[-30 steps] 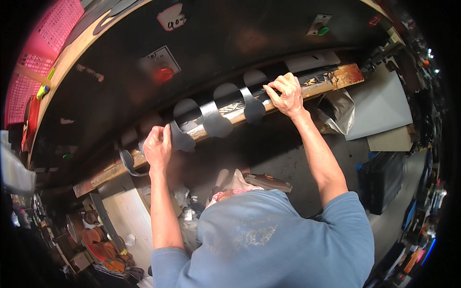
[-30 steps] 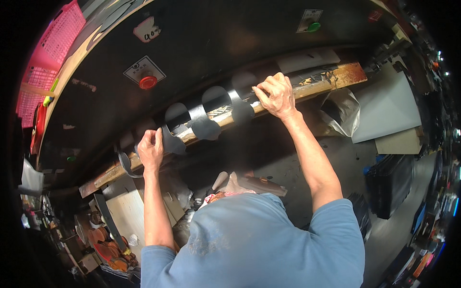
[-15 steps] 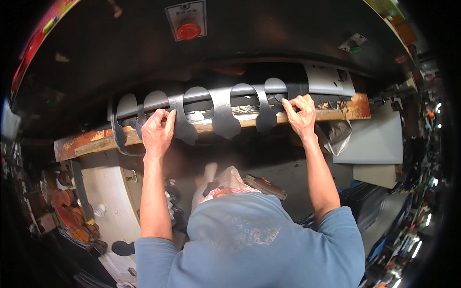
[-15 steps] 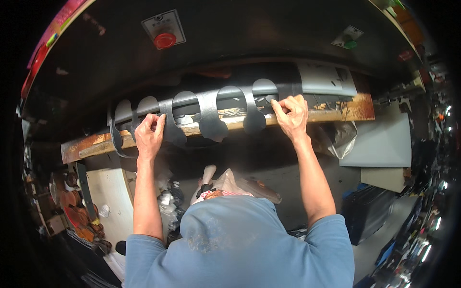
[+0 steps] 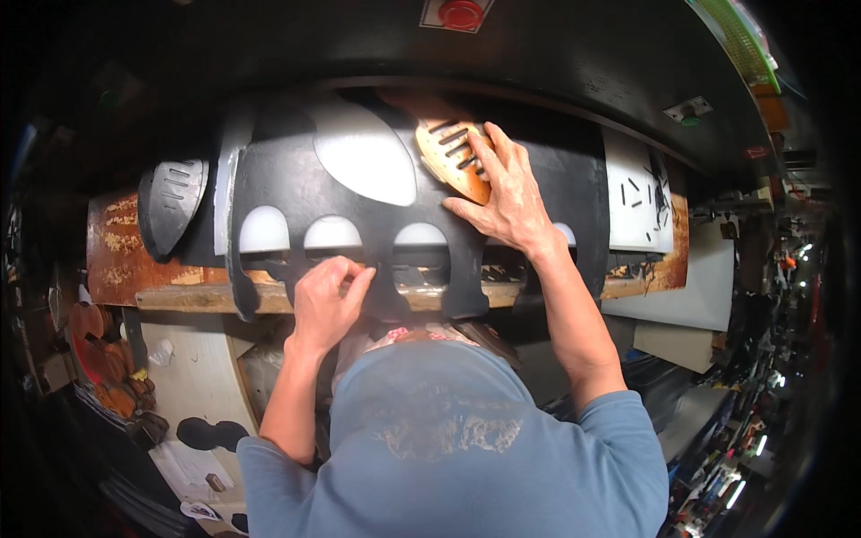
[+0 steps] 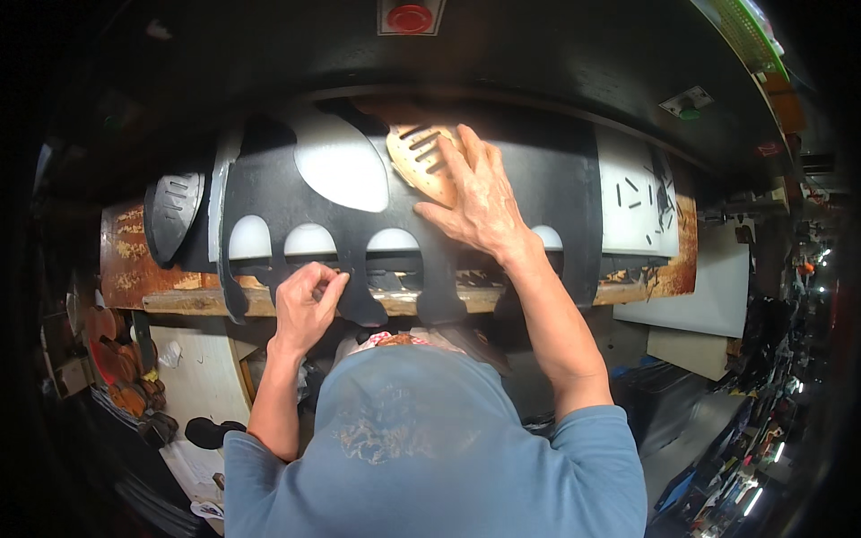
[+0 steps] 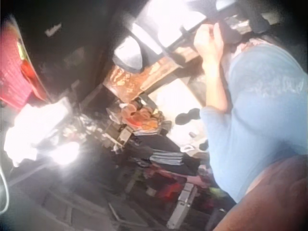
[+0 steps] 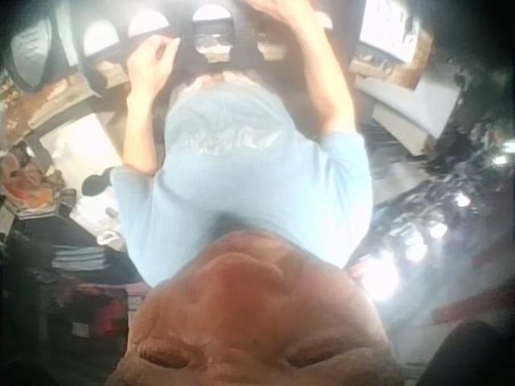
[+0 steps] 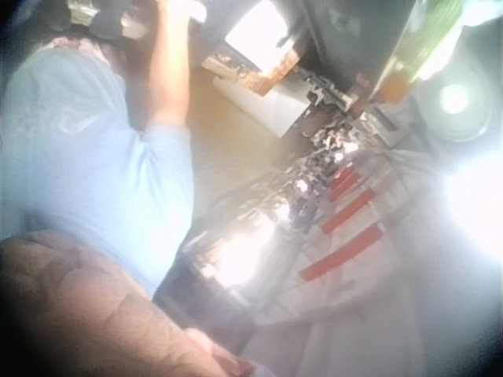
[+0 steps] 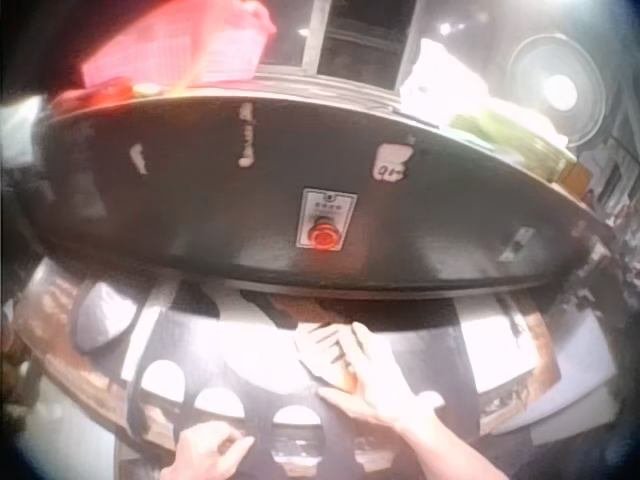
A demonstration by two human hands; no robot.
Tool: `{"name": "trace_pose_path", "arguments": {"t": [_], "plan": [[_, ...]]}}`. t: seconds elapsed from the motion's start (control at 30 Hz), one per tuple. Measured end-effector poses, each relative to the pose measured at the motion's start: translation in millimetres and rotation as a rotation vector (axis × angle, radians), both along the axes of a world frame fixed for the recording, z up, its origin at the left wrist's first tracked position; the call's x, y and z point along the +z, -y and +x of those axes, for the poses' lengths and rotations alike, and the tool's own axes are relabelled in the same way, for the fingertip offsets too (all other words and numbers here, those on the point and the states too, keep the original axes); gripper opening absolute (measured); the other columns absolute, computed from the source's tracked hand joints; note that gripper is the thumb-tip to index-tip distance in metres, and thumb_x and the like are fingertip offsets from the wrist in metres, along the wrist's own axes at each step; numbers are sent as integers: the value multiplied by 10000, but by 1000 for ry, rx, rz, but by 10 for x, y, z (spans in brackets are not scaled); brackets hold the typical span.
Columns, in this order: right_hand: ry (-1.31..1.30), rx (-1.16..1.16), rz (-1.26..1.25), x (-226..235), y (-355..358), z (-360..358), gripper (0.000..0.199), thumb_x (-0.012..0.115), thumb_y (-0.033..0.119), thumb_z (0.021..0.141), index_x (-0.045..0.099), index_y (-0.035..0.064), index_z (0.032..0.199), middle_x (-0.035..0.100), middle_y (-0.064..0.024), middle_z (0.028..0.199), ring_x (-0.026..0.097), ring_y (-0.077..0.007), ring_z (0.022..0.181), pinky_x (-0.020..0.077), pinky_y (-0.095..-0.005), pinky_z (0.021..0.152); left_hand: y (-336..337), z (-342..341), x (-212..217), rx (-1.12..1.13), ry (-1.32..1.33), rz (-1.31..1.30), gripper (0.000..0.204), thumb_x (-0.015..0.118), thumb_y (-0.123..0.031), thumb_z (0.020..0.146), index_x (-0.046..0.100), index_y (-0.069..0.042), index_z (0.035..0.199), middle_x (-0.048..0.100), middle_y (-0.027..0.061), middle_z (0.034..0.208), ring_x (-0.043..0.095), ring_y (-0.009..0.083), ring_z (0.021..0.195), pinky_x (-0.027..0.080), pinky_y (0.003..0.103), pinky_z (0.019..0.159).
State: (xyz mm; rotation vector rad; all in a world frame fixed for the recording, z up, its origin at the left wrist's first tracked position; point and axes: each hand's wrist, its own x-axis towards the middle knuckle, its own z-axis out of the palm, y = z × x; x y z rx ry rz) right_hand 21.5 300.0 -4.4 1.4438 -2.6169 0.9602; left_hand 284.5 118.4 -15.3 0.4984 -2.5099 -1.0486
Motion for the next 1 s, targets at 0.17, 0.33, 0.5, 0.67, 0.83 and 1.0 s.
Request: {"name": "trace_pose_path", "arguments": {"t": [0.17,0.33,0.5,0.67,0.83,1.0], "plan": [[38,56,145,110,210,-254,1000,930,378,727,516,51,1576,378,-283,1648,464,-467,1414,442,-521,1198,305,-374,331,59,-189,117,79,770,-3,948,693,13,951,742,144,854,721,285,702,578,358,660],[121,121,194,202,282,-373,987,882,274,614,582,93,1536,411,-268,1622,491,-435,1358,466,-510,1172,951,-1534,287,12,-218,-227,347,624,-73,1032,667,74,1344,675,270,1391,639,435,1303,498,475,1137],[381,181,41,235,156,-611,974,901,258,615,612,77,1527,481,-250,1598,518,-383,1424,424,-460,1218,1173,-1947,-44,-16,37,-553,434,638,-148,1033,647,94,1393,615,254,1507,524,435,1459,398,506,1250],[1122,178,-377,262,-35,-879,997,902,184,597,591,-50,1515,520,-208,1605,553,-316,1440,357,-433,1266,1159,-1904,-92,-3,22,-541,431,633,-144,1042,646,55,1424,599,222,1545,503,411,1495,381,491,1273],[1074,-11,-586,402,-260,-714,1054,882,269,593,547,-86,1527,632,-196,1480,615,-282,1362,380,-388,1244,1172,-1917,-104,5,-47,-521,408,656,-138,1013,687,93,1349,636,244,1489,527,432,1460,400,501,1246],[1079,-140,-805,518,-543,-524,1041,811,267,675,435,-98,1575,639,-263,1420,700,-340,1245,543,-436,1151,1211,-1945,-101,-20,8,-513,482,683,-210,1015,660,109,1377,624,266,1494,485,497,1473,368,534,1260]]}}
